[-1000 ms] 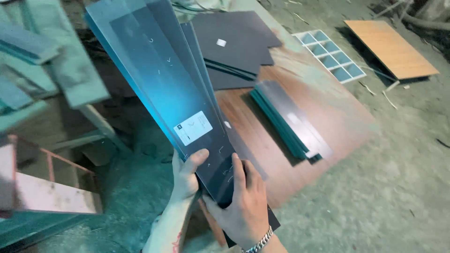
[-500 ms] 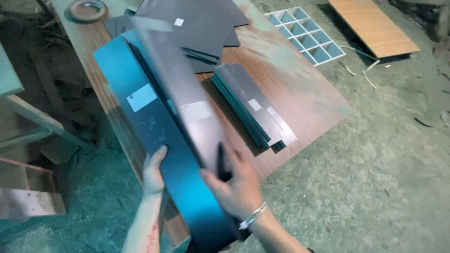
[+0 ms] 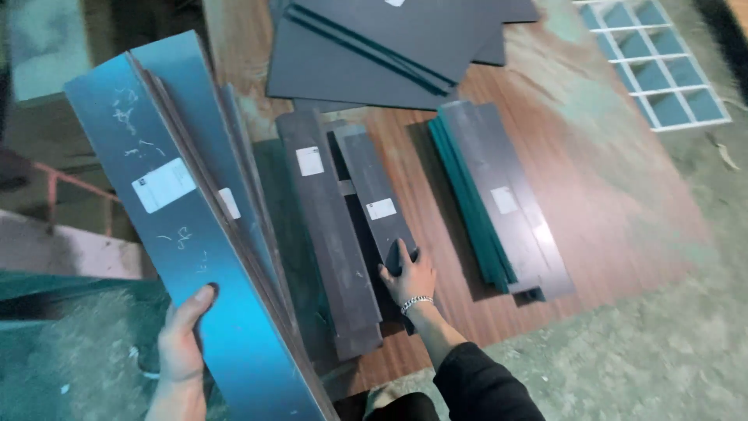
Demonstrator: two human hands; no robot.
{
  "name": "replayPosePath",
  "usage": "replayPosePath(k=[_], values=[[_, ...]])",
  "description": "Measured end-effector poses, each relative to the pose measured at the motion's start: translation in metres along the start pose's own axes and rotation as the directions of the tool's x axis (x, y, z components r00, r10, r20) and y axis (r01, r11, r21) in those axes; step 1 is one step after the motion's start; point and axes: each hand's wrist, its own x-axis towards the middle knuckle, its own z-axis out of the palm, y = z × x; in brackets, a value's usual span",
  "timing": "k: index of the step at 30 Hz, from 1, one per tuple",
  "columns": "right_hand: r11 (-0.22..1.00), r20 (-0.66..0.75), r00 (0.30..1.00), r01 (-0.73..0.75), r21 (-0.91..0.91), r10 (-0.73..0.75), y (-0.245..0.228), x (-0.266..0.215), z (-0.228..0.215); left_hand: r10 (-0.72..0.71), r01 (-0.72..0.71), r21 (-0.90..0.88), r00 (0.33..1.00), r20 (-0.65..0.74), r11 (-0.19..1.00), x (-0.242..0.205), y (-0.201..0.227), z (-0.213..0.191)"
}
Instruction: The person is collecting various wooden panels from around the workshop and organizing them into neat stacks on a workbench.
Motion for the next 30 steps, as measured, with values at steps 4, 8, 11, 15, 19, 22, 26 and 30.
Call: replayPosePath(k=[4,8,11,15,19,22,26,30], values=[[0.999,0.140,0.990,0.033,-0.004,-0.032,0.006,0.017,0.027,0.046,-0.059,-0.099,0.990,-0.131,0.993,-0.002,-0.009,0.012],[0.668,0.093,0.995,-0.092,0.739,0.034,-0.046,0.028,-0.032,-0.193,0.188,-0.074,0.979,-0.061,0.979,-0.025,0.026,0.072],[0.749,0.156,0.967,0.051,0.661,-0.203,-0.151,-0.033,-0.169,-0.001,0.006,-0.090,0.998,0.064,0.996,-0.010,-0.006,0.091],[0.627,0.215,0.844,0.171,0.760,-0.491,-0.193,-0.066,-0.231,0.090,-0.068,-0.167,0.988,0.126,0.984,-0.021,-0.010,0.132],[0.688,0.258,0.850,0.157,0.709,-0.460,-0.172,-0.055,-0.231,0.216,-0.144,-0.241,0.927,0.307,0.960,-0.027,-0.001,0.159],[0.708,0.230,0.866,0.183,0.682,-0.445,-0.159,-0.052,-0.234,0.233,-0.184,-0.163,0.900,0.368,0.969,-0.031,-0.001,0.170],[0.694,0.165,0.900,0.185,0.696,-0.405,-0.149,-0.047,-0.236,0.056,-0.001,-0.188,0.956,0.287,0.982,-0.029,-0.003,0.185],[0.779,0.260,0.929,0.045,0.625,-0.262,-0.149,-0.036,-0.245,0.094,-0.060,-0.152,0.968,0.231,0.987,-0.028,0.000,0.196]])
